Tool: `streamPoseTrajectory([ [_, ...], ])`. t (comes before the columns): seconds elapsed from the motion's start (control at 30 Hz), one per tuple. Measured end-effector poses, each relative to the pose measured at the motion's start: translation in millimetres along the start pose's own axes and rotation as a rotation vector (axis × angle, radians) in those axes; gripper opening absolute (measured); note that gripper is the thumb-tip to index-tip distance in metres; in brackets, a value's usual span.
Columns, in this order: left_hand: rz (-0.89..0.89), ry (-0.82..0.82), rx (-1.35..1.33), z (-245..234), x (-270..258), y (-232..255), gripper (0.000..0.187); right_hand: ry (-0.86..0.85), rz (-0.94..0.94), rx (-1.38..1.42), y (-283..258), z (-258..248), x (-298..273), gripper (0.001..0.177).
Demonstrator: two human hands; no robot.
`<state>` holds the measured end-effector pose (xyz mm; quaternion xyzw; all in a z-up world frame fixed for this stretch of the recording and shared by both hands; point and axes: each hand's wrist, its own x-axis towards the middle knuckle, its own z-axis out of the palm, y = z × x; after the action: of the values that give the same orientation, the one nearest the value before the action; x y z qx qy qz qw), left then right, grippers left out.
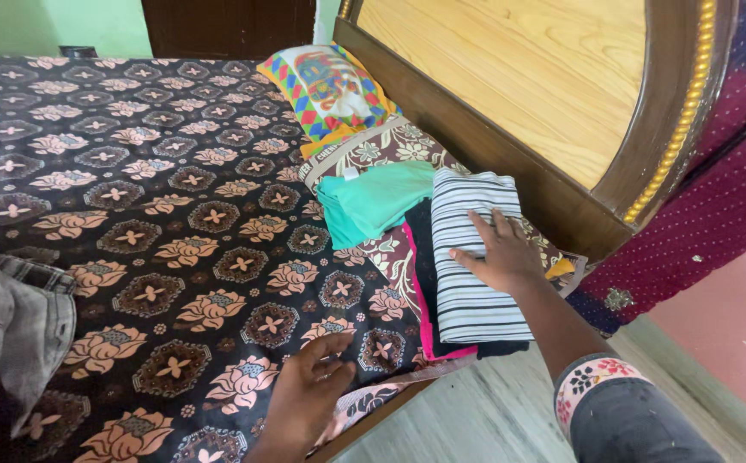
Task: The person folds several garments on a bed, including a black sequined top, a striped shirt, and a brown top. Each item is smoothed, folded into a compact rectangle, and placed in a neat stack on the bed.
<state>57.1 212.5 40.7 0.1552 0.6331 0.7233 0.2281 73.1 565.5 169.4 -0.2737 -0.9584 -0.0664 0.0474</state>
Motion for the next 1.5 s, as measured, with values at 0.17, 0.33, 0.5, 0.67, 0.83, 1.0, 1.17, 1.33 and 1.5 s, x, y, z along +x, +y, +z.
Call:
streamPoseTrajectory([
  [0.17, -0.019, 0.026, -0.084, -49, -21, 2, 0.042, 0.227, 0.024, -0.055, -36, -27, -7, 0.07],
  [0.33, -0.053, 0.211, 0.059, -100, -45, 9, 0.034, 0.443, -0.215, 0.179, -104, -49, -34, 0.04],
  [0.5, 0.06, 0.401, 0.101, -136, -67, 1, 0.028, 0.506, -0.412, 0.526, -198, -54, -99, 0.025],
  [0.67, 0.127, 0.624, 0.137, -168, -98, -3, 0.017, 0.519, -0.518, 0.888, -284, -33, -172, 0.019],
  [0.83, 0.218, 0.756, 0.2, -187, -126, 2, 0.016, 0.335, -0.406, 0.998, -346, 4, -224, 0.015],
  [1.0, 0.35, 0.811, 0.674, -198, -156, 13, 0.015, 0.17, -0.425, 0.891, -362, 47, -248, 0.015],
  [1.17, 0.46, 0.959, 1.267, -218, -169, 37, 0.033, 0.197, -0.586, 0.84, -360, 79, -254, 0.018],
  [1.33, 0.017, 1.288, 1.59, -226, -173, 43, 0.078, 0.121, -0.617, 0.81, -361, 89, -254, 0.015],
  [1.5, 0.081, 1.139, 1.195, -236, -173, 36, 0.092, 0.022, -0.558, 0.899, -366, 89, -254, 0.019],
])
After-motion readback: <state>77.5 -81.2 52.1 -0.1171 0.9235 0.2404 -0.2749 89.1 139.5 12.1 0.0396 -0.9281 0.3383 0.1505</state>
